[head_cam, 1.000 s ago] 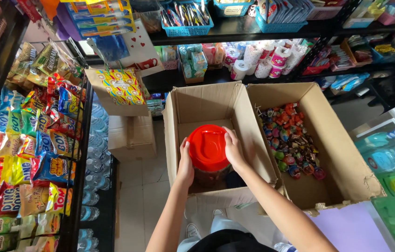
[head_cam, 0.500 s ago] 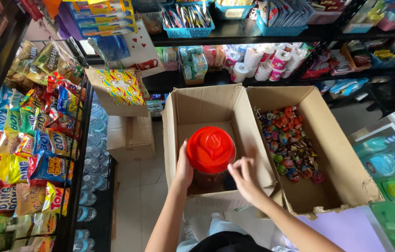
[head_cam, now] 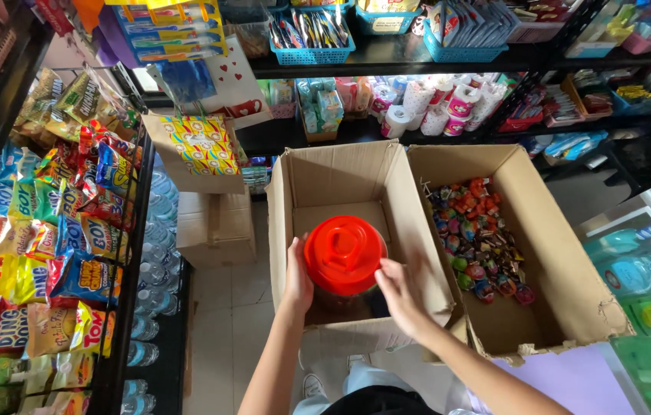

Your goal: Sort and organize various snack items, candies, and lollipops into plastic jars and cardboard boxes in a grocery store aisle.

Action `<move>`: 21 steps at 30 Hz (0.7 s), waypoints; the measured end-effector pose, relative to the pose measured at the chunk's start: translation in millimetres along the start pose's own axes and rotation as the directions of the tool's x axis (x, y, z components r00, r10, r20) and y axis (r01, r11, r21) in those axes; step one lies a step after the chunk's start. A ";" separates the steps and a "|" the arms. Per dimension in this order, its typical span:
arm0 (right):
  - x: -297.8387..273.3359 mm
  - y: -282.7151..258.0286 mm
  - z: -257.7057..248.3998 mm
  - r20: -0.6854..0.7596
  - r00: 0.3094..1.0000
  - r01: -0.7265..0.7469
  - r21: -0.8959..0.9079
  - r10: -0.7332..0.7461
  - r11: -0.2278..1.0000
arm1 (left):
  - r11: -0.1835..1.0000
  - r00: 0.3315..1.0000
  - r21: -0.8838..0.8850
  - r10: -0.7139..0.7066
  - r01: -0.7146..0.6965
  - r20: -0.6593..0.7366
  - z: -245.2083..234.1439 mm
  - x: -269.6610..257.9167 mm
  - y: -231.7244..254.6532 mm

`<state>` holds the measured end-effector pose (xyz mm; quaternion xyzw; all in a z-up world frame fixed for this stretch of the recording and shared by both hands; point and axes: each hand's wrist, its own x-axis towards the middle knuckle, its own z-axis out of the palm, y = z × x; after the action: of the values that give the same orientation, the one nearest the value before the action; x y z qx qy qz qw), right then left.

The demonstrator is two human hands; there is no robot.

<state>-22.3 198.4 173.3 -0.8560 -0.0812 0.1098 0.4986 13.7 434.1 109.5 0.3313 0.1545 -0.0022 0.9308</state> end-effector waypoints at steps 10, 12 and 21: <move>64.8 -66.8 -28.7 0.293 0.828 0.560 -0.478 -0.478 0.677 | 0.986 0.999 0.162 -0.035 0.037 -0.012 32.0 -21.1 18.7; 60.3 -59.8 -20.8 0.290 0.828 0.558 -0.495 -0.479 0.666 | 0.996 0.999 0.089 -0.009 0.005 0.040 18.3 -10.4 6.8; 38.3 -35.4 27.4 -0.068 0.744 0.542 -0.520 -0.665 0.660 | 0.998 0.995 -0.037 -0.053 0.057 0.080 13.9 -12.1 1.6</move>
<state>6.2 248.2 186.9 -0.8792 -0.3227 -0.1965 0.2904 6.2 425.6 124.2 0.3081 0.1267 -0.0379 0.9421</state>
